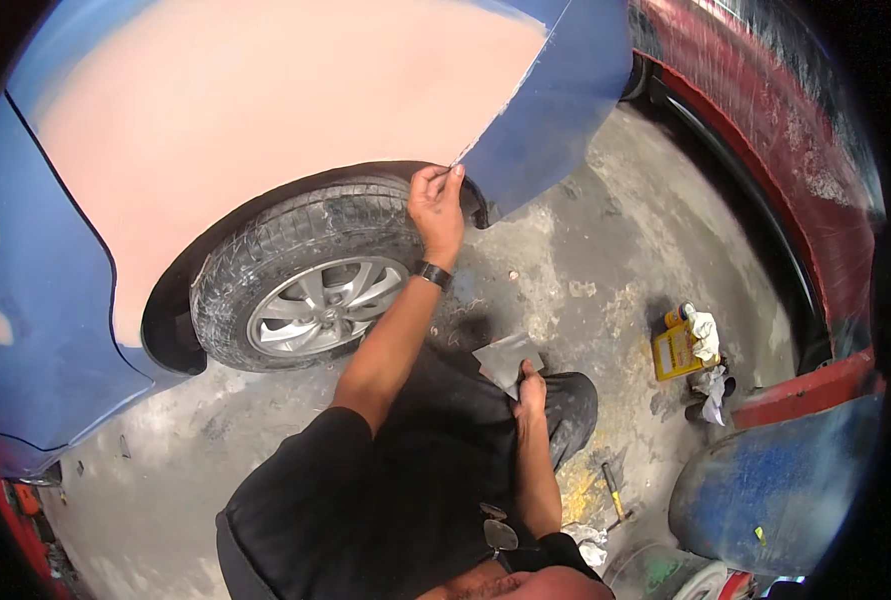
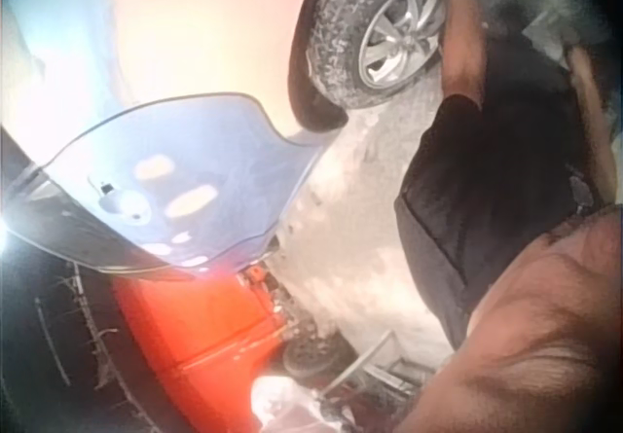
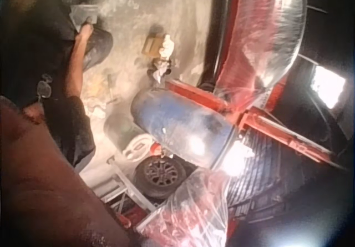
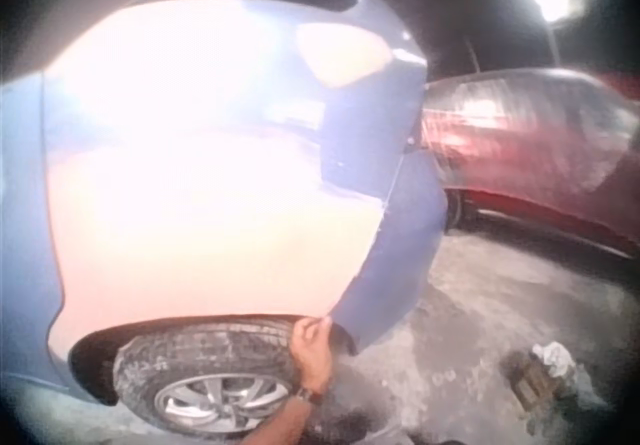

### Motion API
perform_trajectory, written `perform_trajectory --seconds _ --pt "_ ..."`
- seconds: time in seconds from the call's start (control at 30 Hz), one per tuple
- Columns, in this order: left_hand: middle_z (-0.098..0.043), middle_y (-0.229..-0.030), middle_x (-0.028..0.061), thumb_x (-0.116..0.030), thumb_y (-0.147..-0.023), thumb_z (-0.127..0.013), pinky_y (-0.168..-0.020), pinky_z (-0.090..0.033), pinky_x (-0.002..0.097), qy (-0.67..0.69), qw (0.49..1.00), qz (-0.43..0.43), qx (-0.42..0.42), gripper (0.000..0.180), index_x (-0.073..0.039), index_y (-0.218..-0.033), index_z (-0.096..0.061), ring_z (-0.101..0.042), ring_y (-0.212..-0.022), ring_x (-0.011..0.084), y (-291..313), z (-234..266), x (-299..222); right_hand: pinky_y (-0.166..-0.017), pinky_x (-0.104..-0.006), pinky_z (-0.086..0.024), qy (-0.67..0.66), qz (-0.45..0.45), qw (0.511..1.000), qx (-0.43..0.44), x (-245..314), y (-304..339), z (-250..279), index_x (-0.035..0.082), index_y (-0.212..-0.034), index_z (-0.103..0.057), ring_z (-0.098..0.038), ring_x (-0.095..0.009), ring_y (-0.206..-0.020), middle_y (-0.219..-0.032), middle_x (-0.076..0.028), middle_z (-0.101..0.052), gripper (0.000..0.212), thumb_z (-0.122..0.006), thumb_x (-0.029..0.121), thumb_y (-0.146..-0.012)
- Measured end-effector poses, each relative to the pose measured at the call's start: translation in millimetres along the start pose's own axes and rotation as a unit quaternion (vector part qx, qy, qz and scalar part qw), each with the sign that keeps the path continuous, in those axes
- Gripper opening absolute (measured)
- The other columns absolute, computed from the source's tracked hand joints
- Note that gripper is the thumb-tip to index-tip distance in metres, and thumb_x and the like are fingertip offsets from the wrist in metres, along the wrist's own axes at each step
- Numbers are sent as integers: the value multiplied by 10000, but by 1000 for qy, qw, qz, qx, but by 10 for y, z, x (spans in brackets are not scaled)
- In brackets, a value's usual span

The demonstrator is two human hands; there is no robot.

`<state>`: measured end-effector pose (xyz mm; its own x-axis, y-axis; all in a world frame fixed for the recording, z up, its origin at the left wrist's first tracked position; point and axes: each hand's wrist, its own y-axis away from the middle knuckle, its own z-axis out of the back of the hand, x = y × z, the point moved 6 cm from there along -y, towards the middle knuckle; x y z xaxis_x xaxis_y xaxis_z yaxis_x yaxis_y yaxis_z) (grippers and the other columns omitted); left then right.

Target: The person rubs their hand over a patched car panel, applies putty to a metal plate, and then spreads the putty onto another metal plate.

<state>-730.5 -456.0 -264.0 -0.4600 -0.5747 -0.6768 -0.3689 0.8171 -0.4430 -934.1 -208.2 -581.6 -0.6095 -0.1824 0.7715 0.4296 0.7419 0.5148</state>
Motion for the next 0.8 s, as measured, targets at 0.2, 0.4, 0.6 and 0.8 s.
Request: perform_trajectory --seconds 0.2,0.4,0.6,0.8 --pt "-673 -955 86 -34 -892 -712 -792 -518 243 -26 999 -5 19 195 10 -1017 -569 -640 -893 126 -7 26 -84 -887 -392 -530 -5 -28 999 -16 -86 -13 22 -56 -1185 -596 -656 -262 -958 -1108 -127 -668 361 -543 251 -1002" --pt "-665 -975 81 -26 -890 -714 -801 -521 245 -27 999 2 37 184 27 -1009 -585 -638 -892 125 -52 -10 -112 -865 -415 -543 18 -16 1000 -19 -159 -80 96 -39 -1168 -606 -661 -263 -947 -1090 -121 -670 337 -528 246 -1007" --pt "-699 -953 110 -64 -905 -709 -777 -504 237 -19 999 26 33 175 32 -974 -581 -634 -883 101 -43 6 7 -874 -393 -529 -24 -16 999 -17 -120 42 108 -40 -1157 -610 -658 -260 -951 -1075 -119 -675 337 -519 249 -1010" --pt "-693 -918 90 -85 -908 -712 -750 -499 239 -9 1000 16 24 185 28 -967 -578 -620 -859 94 -63 16 -1 -907 -391 -473 10 -15 1000 -4 -28 148 -3 -81 -1208 -603 -605 -259 -1039 -1172 -140 -641 431 -563 290 -991"
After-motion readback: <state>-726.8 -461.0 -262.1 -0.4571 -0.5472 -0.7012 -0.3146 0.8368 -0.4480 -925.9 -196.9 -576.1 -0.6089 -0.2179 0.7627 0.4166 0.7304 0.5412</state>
